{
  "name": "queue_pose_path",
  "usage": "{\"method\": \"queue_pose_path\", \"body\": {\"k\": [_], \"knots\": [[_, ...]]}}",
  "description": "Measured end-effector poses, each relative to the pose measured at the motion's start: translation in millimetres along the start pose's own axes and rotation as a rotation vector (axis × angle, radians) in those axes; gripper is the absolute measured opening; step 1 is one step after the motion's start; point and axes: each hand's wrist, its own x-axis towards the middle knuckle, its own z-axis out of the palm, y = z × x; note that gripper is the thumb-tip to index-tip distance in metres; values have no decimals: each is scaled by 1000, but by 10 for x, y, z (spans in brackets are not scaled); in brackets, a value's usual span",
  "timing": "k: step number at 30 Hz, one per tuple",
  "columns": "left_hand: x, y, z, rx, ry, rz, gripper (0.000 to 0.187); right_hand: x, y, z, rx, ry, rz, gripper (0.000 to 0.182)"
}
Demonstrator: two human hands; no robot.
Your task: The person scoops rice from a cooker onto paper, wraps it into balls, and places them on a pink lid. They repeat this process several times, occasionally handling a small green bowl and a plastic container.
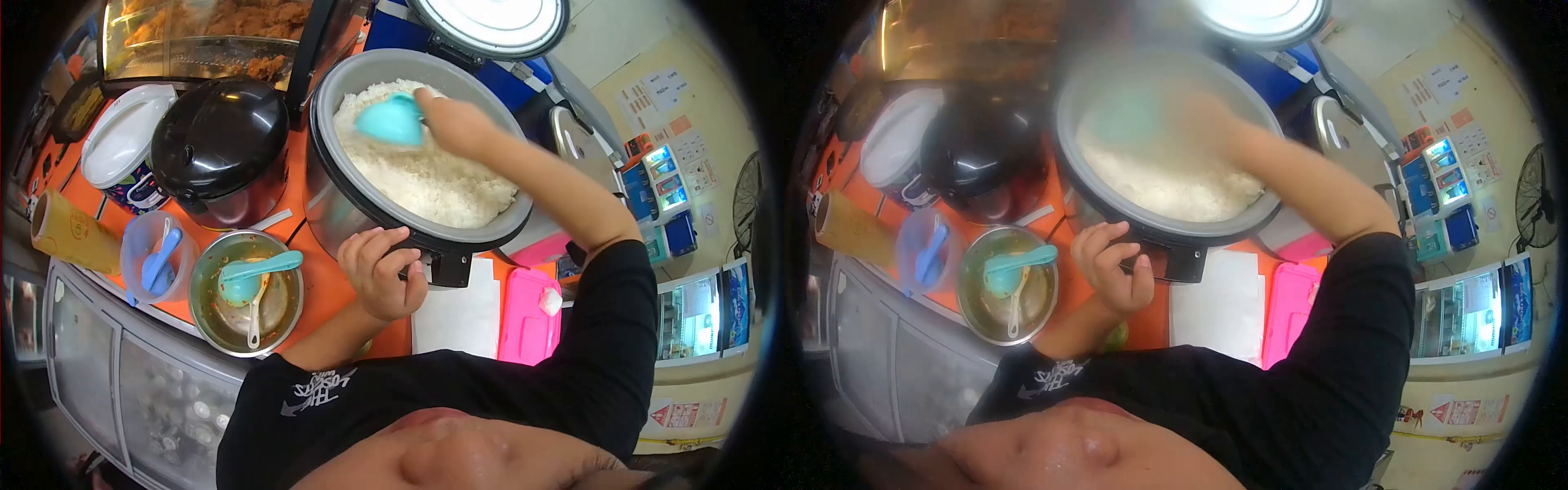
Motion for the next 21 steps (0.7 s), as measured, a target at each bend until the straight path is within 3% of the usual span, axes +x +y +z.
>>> {"method": "queue_pose_path", "body": {"k": [1,3,5,6,9,10,14,16,21], "knots": [[-6,-1,-5,2,-4,8,24,-32,-46,262,-166,220,-55,29],[11,-37,-24,8,-26,32,24,33,-4,408,-223,199,-54,25],[0,-21,-8,-11,-2,13,24,171,92,346,-112,-29,415,26],[-15,-13,-5,-7,1,2,24,157,66,373,-115,-40,409,26],[-1,-23,-23,-7,-3,30,24,65,-83,471,60,-245,20,34],[23,-20,-36,6,-16,62,23,84,-99,452,206,-278,32,31],[-3,-10,9,22,29,28,20,-274,-445,6,127,-357,51,28],[-4,-12,18,15,35,30,19,-387,-537,-166,42,-503,119,28],[-18,21,9,27,28,30,18,-362,-319,-109,132,-598,81,26]]}}
